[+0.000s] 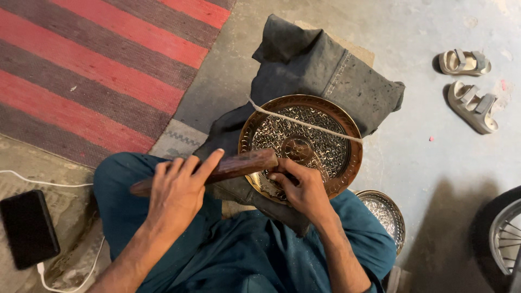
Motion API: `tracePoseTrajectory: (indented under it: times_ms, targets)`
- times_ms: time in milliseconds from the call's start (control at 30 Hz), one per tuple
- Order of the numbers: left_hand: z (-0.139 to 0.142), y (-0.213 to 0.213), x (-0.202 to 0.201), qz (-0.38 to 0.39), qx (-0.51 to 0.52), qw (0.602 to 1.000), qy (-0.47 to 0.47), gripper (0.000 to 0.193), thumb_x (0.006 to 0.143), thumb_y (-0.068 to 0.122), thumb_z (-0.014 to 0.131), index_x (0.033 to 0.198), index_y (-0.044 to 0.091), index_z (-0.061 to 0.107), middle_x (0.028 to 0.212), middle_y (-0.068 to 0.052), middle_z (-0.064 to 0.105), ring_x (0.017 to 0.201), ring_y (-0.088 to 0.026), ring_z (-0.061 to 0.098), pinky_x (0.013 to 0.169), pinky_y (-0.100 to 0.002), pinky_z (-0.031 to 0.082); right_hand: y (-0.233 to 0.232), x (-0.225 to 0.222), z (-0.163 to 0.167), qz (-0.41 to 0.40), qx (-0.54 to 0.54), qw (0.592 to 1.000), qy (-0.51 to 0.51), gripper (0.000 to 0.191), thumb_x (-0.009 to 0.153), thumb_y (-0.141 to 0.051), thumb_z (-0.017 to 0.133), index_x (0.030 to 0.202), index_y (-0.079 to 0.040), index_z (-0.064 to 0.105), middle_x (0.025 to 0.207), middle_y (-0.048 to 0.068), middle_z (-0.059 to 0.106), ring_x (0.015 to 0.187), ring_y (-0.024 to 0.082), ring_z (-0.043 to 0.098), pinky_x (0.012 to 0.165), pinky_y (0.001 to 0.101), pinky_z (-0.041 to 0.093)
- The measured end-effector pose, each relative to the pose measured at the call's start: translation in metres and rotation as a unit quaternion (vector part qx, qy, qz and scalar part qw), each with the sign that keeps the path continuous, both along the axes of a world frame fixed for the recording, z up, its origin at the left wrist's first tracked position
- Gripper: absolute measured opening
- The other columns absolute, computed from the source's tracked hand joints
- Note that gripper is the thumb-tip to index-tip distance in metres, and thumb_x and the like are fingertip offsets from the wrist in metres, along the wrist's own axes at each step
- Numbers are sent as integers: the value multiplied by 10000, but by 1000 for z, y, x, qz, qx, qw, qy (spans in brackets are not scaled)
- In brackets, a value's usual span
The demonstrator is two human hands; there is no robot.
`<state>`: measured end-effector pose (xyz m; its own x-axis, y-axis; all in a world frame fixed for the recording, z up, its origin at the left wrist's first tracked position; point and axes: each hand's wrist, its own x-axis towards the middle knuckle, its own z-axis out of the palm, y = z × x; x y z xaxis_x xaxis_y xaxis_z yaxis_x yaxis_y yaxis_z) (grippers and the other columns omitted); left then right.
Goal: The person sits cross-legged on the floor with an ornate brass plate resting on a cloth cushion on their lap. They hold a punch against the plate's engraved surface and strike it with a wooden mallet, repositioning the punch repeatedly to work the design, briefly turning and steadying the plate by hand.
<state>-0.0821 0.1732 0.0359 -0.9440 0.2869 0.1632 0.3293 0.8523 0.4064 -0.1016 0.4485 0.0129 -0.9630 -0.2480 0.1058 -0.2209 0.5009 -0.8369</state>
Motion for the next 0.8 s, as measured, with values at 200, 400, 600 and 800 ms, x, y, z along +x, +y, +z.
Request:
tracePoseTrajectory:
  times_ms: [200, 400, 600, 800]
  targets:
    - [-4, 2, 3, 13, 14, 1000, 23, 864, 722, 60, 779, 1501, 211, 439, 1035, -86, 646, 968, -311, 629, 824, -478, 460, 0, -1, 2, 13, -3, 1000, -5, 233, 891, -41, 748, 1120, -38, 709, 898, 80, 778, 785, 166, 755, 708, 298, 589]
    - [-7, 4, 5, 22, 108, 992, 58, 844, 766, 33, 738, 1536, 182, 427, 1227, -127, 621, 1102, -334, 622, 898, -461, 477, 2, -2, 1, 15, 9, 1000, -2, 240, 887, -46, 757, 1122, -31, 707, 884, 96, 764, 767, 186, 741, 708, 312, 581]
    - [-6, 6, 7, 22, 110, 992, 64, 820, 755, 31, 717, 1518, 161, 449, 1204, -123, 623, 1096, -332, 610, 935, -457, 473, 3, -2, 0, 10, 2, 1000, 11, 303, 867, -39, 757, 1164, -30, 696, 894, 101, 756, 773, 192, 739, 704, 313, 580]
    - [-5, 8, 10, 48, 87, 994, 35, 820, 715, 61, 752, 1481, 185, 486, 1092, -100, 642, 1024, -326, 612, 870, -468, 449, 2, 0, 4, 12, -1, 1000, -7, 286, 877, -26, 741, 1161, -34, 700, 892, 97, 756, 771, 181, 737, 708, 310, 579]
